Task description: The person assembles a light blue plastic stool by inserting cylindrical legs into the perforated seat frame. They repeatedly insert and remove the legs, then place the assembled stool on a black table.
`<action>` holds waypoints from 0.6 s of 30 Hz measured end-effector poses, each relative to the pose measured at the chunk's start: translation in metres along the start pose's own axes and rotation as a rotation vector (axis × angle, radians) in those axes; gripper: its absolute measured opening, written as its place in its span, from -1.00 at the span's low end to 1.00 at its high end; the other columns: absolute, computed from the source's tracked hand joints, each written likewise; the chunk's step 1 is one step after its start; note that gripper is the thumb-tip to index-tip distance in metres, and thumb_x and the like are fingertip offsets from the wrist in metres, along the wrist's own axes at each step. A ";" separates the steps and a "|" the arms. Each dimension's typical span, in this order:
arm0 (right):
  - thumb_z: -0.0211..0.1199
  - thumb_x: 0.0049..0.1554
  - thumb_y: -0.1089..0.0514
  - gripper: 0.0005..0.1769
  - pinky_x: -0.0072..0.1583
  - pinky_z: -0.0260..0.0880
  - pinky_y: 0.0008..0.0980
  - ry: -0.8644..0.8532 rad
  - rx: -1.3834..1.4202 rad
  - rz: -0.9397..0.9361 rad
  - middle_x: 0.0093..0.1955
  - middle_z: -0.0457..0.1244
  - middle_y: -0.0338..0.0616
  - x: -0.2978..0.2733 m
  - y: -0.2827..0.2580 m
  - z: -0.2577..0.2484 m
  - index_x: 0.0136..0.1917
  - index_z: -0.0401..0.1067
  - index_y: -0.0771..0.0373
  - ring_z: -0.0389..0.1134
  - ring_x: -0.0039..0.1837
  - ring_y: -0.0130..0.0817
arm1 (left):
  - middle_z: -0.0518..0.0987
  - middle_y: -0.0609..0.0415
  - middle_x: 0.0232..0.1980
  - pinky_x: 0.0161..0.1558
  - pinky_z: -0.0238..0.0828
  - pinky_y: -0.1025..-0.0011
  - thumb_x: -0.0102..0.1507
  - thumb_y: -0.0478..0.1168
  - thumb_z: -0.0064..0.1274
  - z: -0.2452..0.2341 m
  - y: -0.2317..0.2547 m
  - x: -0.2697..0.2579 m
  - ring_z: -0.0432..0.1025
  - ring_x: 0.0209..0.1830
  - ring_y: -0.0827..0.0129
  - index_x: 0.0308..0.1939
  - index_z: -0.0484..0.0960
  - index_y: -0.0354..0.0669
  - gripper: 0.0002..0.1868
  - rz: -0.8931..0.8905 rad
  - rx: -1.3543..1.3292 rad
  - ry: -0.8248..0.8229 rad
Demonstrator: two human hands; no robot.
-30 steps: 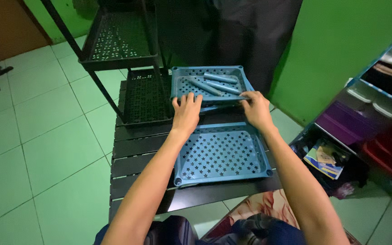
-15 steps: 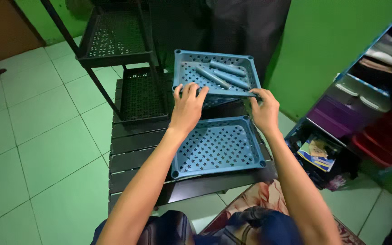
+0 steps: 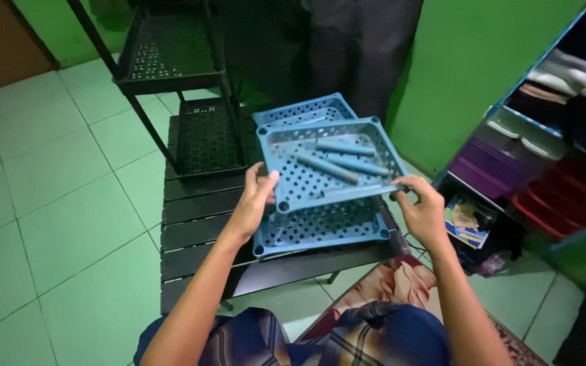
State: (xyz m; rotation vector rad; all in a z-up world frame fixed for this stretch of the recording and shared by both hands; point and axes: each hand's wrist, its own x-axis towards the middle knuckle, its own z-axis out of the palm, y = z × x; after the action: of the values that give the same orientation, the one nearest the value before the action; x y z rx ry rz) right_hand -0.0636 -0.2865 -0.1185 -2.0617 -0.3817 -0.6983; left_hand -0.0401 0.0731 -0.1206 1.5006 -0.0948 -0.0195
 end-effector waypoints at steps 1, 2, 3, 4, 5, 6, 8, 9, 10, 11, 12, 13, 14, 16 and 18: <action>0.25 0.10 0.44 -0.76 0.13 0.39 -0.36 -0.008 -0.016 -0.003 0.00 0.36 -0.04 -0.005 -0.005 0.000 0.07 0.49 0.36 0.39 0.02 -0.30 | 0.45 -0.01 0.10 0.12 0.33 0.34 0.33 0.05 -0.07 0.000 -0.006 -0.003 0.37 0.05 0.33 0.45 0.09 -0.13 -0.30 -0.004 -0.074 -0.031; 0.26 0.08 0.44 -0.73 0.16 0.37 -0.35 -0.017 -0.033 -0.006 0.01 0.35 -0.02 -0.009 -0.011 0.001 0.08 0.49 0.35 0.38 0.05 -0.27 | 0.45 0.05 0.14 0.15 0.31 0.37 0.31 0.01 -0.06 0.001 -0.012 -0.004 0.38 0.10 0.38 0.45 0.10 -0.08 -0.31 -0.008 -0.147 -0.062; 0.27 0.07 0.44 -0.71 0.18 0.36 -0.34 -0.023 -0.051 -0.007 0.03 0.35 0.00 -0.011 -0.018 0.001 0.09 0.50 0.35 0.37 0.08 -0.24 | 0.45 0.10 0.18 0.19 0.30 0.40 0.29 -0.03 -0.06 0.001 -0.017 -0.005 0.38 0.15 0.43 0.45 0.10 -0.02 -0.32 -0.014 -0.220 -0.096; 0.28 0.07 0.41 -0.72 0.20 0.35 -0.34 -0.037 -0.050 0.008 0.05 0.35 0.00 -0.011 -0.025 0.002 0.09 0.50 0.33 0.38 0.11 -0.23 | 0.45 0.08 0.18 0.18 0.31 0.39 0.30 -0.06 -0.06 0.001 -0.021 -0.004 0.39 0.14 0.43 0.44 0.16 -0.08 -0.35 0.025 -0.266 -0.085; 0.29 0.08 0.39 -0.73 0.22 0.35 -0.33 -0.051 -0.048 0.023 0.07 0.36 0.00 -0.011 -0.032 0.003 0.08 0.51 0.31 0.40 0.14 -0.22 | 0.45 0.07 0.18 0.18 0.33 0.38 0.31 -0.09 -0.06 0.000 -0.024 -0.002 0.39 0.13 0.43 0.43 0.21 -0.13 -0.38 0.064 -0.311 -0.072; 0.30 0.08 0.36 -0.74 0.23 0.35 -0.32 -0.066 -0.046 0.037 0.09 0.37 -0.01 -0.010 -0.040 0.004 0.08 0.51 0.29 0.41 0.17 -0.21 | 0.45 0.05 0.19 0.17 0.34 0.37 0.32 -0.12 -0.06 0.000 -0.028 -0.001 0.39 0.13 0.43 0.43 0.27 -0.17 -0.41 0.104 -0.355 -0.060; 0.31 0.05 0.32 -0.64 0.26 0.29 -0.24 -0.122 -0.077 -0.003 0.17 0.34 0.08 -0.006 -0.056 0.000 0.15 0.48 0.32 0.36 0.24 -0.11 | 0.46 0.04 0.15 0.09 0.39 0.38 0.32 -0.15 -0.09 -0.003 -0.033 0.002 0.39 0.06 0.44 0.43 0.27 -0.17 -0.42 0.097 -0.381 -0.022; 0.32 0.03 0.30 -0.59 0.28 0.26 -0.20 -0.150 -0.093 -0.024 0.20 0.33 0.12 -0.003 -0.063 -0.002 0.18 0.46 0.33 0.33 0.28 -0.06 | 0.46 0.03 0.14 0.05 0.41 0.38 0.32 -0.16 -0.11 -0.004 -0.035 0.004 0.40 0.03 0.44 0.43 0.27 -0.17 -0.42 0.094 -0.395 -0.005; 0.29 0.05 0.30 -0.60 0.29 0.24 -0.15 -0.110 -0.137 -0.078 0.27 0.28 0.20 0.000 -0.070 -0.002 0.18 0.47 0.34 0.29 0.32 0.03 | 0.45 0.02 0.12 0.01 0.42 0.37 0.33 -0.17 -0.11 -0.006 -0.037 0.006 0.40 -0.01 0.41 0.43 0.27 -0.17 -0.43 0.076 -0.424 -0.004; 0.26 0.06 0.31 -0.61 0.31 0.22 -0.11 -0.070 -0.179 -0.131 0.34 0.24 0.29 0.004 -0.076 -0.003 0.18 0.47 0.36 0.26 0.37 0.11 | 0.45 0.01 0.10 -0.04 0.42 0.35 0.33 -0.17 -0.11 -0.007 -0.038 0.007 0.40 -0.04 0.39 0.43 0.27 -0.17 -0.44 0.056 -0.453 -0.002; 0.23 0.07 0.31 -0.62 0.32 0.19 -0.06 -0.031 -0.221 -0.184 0.40 0.20 0.37 0.009 -0.082 -0.002 0.19 0.48 0.37 0.22 0.42 0.19 | 0.44 0.00 0.08 -0.08 0.43 0.34 0.34 -0.18 -0.11 -0.007 -0.039 0.009 0.39 -0.08 0.36 0.43 0.26 -0.17 -0.44 0.035 -0.482 -0.001; 0.23 0.13 0.27 -0.68 0.34 0.24 -0.10 -0.053 -0.228 -0.154 0.33 0.27 0.26 0.015 -0.085 0.001 0.17 0.49 0.31 0.28 0.38 0.11 | 0.45 0.01 0.09 -0.06 0.45 0.34 0.33 -0.18 -0.12 -0.007 -0.040 0.009 0.41 -0.05 0.37 0.43 0.25 -0.15 -0.43 0.035 -0.496 -0.004; 0.23 0.18 0.22 -0.73 0.35 0.28 -0.14 -0.076 -0.234 -0.124 0.27 0.34 0.14 0.021 -0.087 0.004 0.16 0.50 0.25 0.34 0.34 0.02 | 0.45 0.02 0.11 -0.04 0.47 0.34 0.32 -0.19 -0.13 -0.007 -0.040 0.010 0.42 -0.03 0.38 0.43 0.24 -0.12 -0.43 0.034 -0.511 -0.006; 0.22 0.22 0.19 -0.75 0.35 0.31 -0.13 -0.155 -0.272 -0.084 0.17 0.40 0.06 0.033 -0.090 0.012 0.17 0.51 0.21 0.38 0.27 -0.01 | 0.45 0.01 0.11 -0.04 0.50 0.31 0.31 -0.20 -0.14 -0.008 -0.041 0.011 0.44 -0.02 0.37 0.44 0.23 -0.11 -0.42 0.028 -0.527 -0.015; 0.21 0.20 0.20 -0.67 0.32 0.28 -0.05 -0.268 -0.332 -0.069 0.12 0.38 0.13 0.045 -0.088 0.021 0.23 0.51 0.25 0.35 0.22 0.10 | 0.45 -0.02 0.10 -0.06 0.50 0.27 0.30 -0.20 -0.15 -0.010 -0.040 0.011 0.44 -0.04 0.33 0.44 0.23 -0.13 -0.41 0.021 -0.527 -0.022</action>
State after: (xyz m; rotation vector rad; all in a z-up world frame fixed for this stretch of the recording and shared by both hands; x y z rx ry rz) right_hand -0.0663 -0.2204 -0.0417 -2.4792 -0.5185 -0.5542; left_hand -0.0267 0.0796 -0.1606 0.9730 -0.1125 -0.0410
